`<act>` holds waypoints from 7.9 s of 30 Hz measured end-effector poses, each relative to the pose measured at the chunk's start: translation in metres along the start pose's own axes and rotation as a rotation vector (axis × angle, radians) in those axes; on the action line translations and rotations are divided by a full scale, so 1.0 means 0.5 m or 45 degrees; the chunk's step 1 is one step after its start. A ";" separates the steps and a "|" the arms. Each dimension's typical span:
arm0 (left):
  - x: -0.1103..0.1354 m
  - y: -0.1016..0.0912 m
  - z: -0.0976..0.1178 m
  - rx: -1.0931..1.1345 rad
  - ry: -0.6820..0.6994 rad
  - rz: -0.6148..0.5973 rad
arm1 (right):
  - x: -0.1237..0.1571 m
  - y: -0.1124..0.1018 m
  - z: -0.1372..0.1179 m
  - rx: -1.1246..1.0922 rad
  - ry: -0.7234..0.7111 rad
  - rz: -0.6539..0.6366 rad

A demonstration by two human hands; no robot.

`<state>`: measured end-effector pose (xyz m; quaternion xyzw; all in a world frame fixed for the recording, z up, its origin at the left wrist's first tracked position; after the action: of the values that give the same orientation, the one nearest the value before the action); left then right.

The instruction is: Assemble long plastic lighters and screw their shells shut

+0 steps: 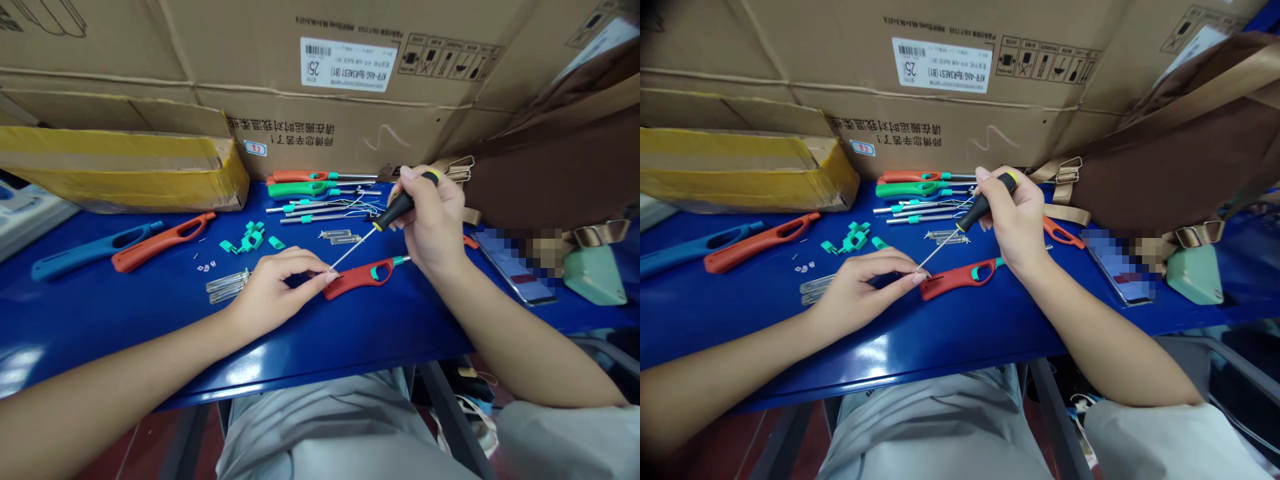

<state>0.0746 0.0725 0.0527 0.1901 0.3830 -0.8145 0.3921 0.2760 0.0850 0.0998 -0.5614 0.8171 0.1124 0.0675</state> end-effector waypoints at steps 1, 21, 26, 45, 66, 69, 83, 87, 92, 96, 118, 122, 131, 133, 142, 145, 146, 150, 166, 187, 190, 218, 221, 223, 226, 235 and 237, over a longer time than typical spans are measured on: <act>0.000 0.001 0.000 0.002 0.002 -0.002 | -0.001 0.000 0.001 0.003 0.005 0.000; 0.009 0.015 -0.002 -0.048 -0.001 -0.080 | 0.026 0.031 -0.014 0.228 -0.056 -0.178; 0.014 0.026 -0.004 -0.049 0.001 -0.137 | 0.034 0.062 0.006 0.161 0.099 -0.417; 0.019 0.057 -0.020 -0.285 0.031 -0.400 | 0.060 0.062 -0.030 0.247 -0.078 -0.259; 0.021 0.060 -0.020 -0.269 0.048 -0.413 | 0.122 0.094 -0.074 0.359 -0.716 -0.412; 0.021 0.061 -0.021 -0.272 0.060 -0.414 | 0.123 0.098 -0.072 0.367 -0.700 -0.432; 0.022 0.063 -0.024 -0.289 0.058 -0.426 | 0.124 0.117 -0.049 0.422 -0.521 -0.645; 0.022 0.063 -0.023 -0.291 0.060 -0.429 | 0.126 0.114 -0.057 0.547 -0.589 -0.619; 0.021 0.063 -0.023 -0.299 0.075 -0.419 | 0.134 0.098 -0.077 0.623 -0.837 -0.419; 0.021 0.066 -0.026 -0.278 0.051 -0.438 | 0.125 0.112 -0.055 0.554 -0.631 -0.606; 0.021 0.064 -0.024 -0.269 0.038 -0.441 | 0.127 0.107 -0.054 0.687 -0.642 -0.478; 0.023 0.065 -0.025 -0.268 0.036 -0.444 | 0.150 0.092 -0.098 0.694 -0.954 -0.245; 0.022 0.064 -0.028 -0.263 0.022 -0.442 | 0.152 0.097 -0.102 0.659 -0.934 -0.329; 0.022 0.065 -0.029 -0.262 0.023 -0.440 | 0.157 0.096 -0.105 0.713 -0.982 -0.290; 0.022 0.064 -0.027 -0.261 0.020 -0.444 | 0.158 0.105 -0.102 0.760 -0.994 -0.342; 0.022 0.063 -0.027 -0.262 0.009 -0.441 | 0.154 0.104 -0.098 0.767 -0.971 -0.359; 0.022 0.063 -0.027 -0.261 0.010 -0.441 | 0.148 0.107 -0.089 0.771 -0.896 -0.406; 0.024 0.064 -0.029 -0.254 0.005 -0.446 | 0.149 0.115 -0.089 0.783 -0.873 -0.453; 0.023 0.062 -0.027 -0.259 0.012 -0.446 | 0.162 0.112 -0.098 0.887 -1.030 -0.353; 0.026 0.063 -0.028 -0.253 0.020 -0.440 | 0.181 0.115 -0.109 0.887 -1.137 -0.350; 0.029 0.065 -0.032 -0.256 -0.027 -0.463 | 0.167 0.117 -0.093 0.785 -0.916 -0.490; 0.032 0.061 -0.037 -0.270 -0.072 -0.424 | 0.177 0.122 -0.105 0.782 -1.003 -0.411; 0.032 0.061 -0.034 -0.274 -0.064 -0.427 | 0.173 0.117 -0.104 0.813 -1.016 -0.366; 0.030 0.062 -0.033 -0.258 -0.070 -0.441 | 0.164 0.121 -0.093 0.796 -0.910 -0.455; 0.028 0.063 -0.032 -0.247 -0.076 -0.448 | 0.159 0.121 -0.090 0.762 -0.849 -0.491; 0.029 0.062 -0.031 -0.258 -0.062 -0.432 | 0.180 0.136 -0.092 0.753 -0.923 -0.623; 0.028 0.063 -0.031 -0.267 -0.068 -0.432 | 0.182 0.137 -0.096 0.725 -0.919 -0.609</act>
<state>0.0907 0.0653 0.0194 0.0592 0.4819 -0.8292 0.2768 0.1803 0.0141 0.1321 -0.6175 0.5887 0.0535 0.5189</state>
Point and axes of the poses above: each hand's wrist, its own x-axis away from the middle knuckle, its own y-axis out of the palm, z = x × y, the point moved 10 cm from there along -x, towards the middle knuckle, and after that the axes turned 14 degrees about y, right-handed, at the moved point
